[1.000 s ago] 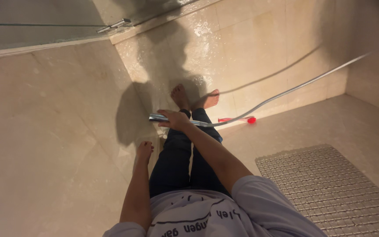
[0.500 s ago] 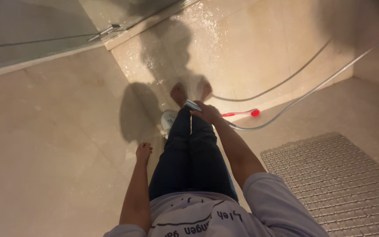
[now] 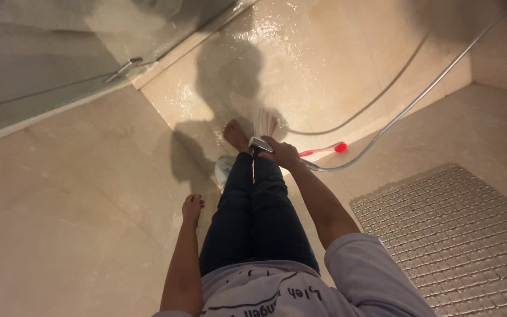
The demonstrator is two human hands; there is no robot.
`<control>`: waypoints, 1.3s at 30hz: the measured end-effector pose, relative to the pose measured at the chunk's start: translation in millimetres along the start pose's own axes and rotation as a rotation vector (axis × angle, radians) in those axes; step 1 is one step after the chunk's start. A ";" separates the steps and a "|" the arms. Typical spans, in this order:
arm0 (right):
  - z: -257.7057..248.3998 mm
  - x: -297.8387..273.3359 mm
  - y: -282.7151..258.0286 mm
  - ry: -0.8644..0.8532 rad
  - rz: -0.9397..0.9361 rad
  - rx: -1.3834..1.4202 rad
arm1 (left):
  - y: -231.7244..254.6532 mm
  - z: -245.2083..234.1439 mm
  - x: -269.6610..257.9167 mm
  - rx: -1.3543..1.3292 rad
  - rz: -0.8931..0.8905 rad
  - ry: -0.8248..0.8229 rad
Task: The person cleans a shower area by spraying water with a handheld showerhead and scrubbing a bath mat with a red brush. They rinse the mat, hang it on the wall, and then rinse the shower floor and walls.
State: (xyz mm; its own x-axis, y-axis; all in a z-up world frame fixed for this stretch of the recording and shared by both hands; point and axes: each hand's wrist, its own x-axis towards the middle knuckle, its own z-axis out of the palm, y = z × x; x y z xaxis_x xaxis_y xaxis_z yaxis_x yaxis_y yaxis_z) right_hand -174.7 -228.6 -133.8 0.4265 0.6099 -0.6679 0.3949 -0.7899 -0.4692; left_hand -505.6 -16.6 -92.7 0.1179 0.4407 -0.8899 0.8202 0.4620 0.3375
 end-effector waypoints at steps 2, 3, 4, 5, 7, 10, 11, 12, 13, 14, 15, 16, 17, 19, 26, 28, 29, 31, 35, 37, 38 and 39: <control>-12.6 -2.1 8.5 0.310 -0.082 -0.068 | 6.5 1.8 -2.9 -0.037 0.036 -0.007; -19.2 -2.3 12.0 0.466 -0.122 -0.102 | 8.8 2.4 -4.9 -0.040 0.033 -0.002; -28.1 -1.0 16.0 0.433 -0.053 -0.044 | 12.5 3.2 -5.9 -0.043 0.032 0.003; -36.8 2.2 18.9 0.418 0.003 -0.012 | 18.0 4.4 -5.5 -0.047 0.031 0.008; -45.4 1.0 24.3 0.371 0.081 0.040 | 25.2 6.3 -8.5 -0.048 0.075 0.024; -28.9 3.4 -2.6 0.353 -0.081 0.057 | 32.3 10.7 -14.5 -0.007 0.077 0.036; -21.3 1.9 -16.5 0.340 -0.128 0.093 | 36.3 13.8 -15.2 0.013 0.072 0.041; -16.0 2.3 -33.2 0.328 -0.174 0.127 | 41.4 16.0 -15.6 0.008 0.073 0.037; -14.6 3.0 -48.1 0.311 -0.208 0.171 | 44.7 18.6 -16.8 0.003 0.075 0.032; -19.0 7.7 -58.9 0.258 -0.200 0.160 | 47.1 20.5 -18.2 -0.002 0.074 0.031; -25.8 11.6 -67.8 0.204 -0.193 0.149 | 50.9 22.1 -18.1 -0.001 0.081 0.033; -33.6 14.7 -76.2 0.149 -0.183 0.138 | 54.8 23.0 -18.1 0.002 0.086 0.035; -42.2 19.1 -83.7 0.436 -0.160 -0.077 | 59.1 24.0 -17.5 0.005 0.092 0.037; -58.7 30.6 -91.1 1.000 -0.095 -0.515 | 66.5 24.7 -17.1 0.005 0.101 0.043; -111.2 55.9 -34.2 0.417 0.054 0.131 | 88.0 29.0 -20.7 0.008 0.117 0.071; -119.2 55.8 -24.6 0.402 0.018 0.074 | 91.3 31.7 -22.9 -0.001 0.101 0.073; -127.1 55.0 -17.3 0.445 0.010 0.122 | 93.4 32.6 -23.2 -0.005 0.094 0.074; -146.3 51.7 -2.8 0.530 -0.001 0.219 | 98.3 32.6 -22.7 0.013 0.101 0.073; -184.7 45.1 3.7 0.608 0.009 0.222 | 109.5 35.2 -19.5 0.055 0.103 0.066; -203.1 43.4 1.2 0.580 0.071 0.270 | 120.5 35.9 -16.6 0.050 0.138 0.038; -212.9 43.2 1.7 0.644 0.073 0.292 | 127.3 36.3 -13.5 0.047 0.154 0.022; -222.6 43.3 3.1 0.709 0.076 0.314 | 135.4 35.7 -8.9 0.059 0.146 0.018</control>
State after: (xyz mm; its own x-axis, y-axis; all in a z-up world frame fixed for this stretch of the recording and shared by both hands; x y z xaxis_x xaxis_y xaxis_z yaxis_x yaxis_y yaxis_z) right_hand 26.2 -190.5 -35.6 0.9033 0.3650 -0.2256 0.1399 -0.7477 -0.6491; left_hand -375.6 14.6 -50.1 0.2283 0.5139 -0.8269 0.8264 0.3468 0.4437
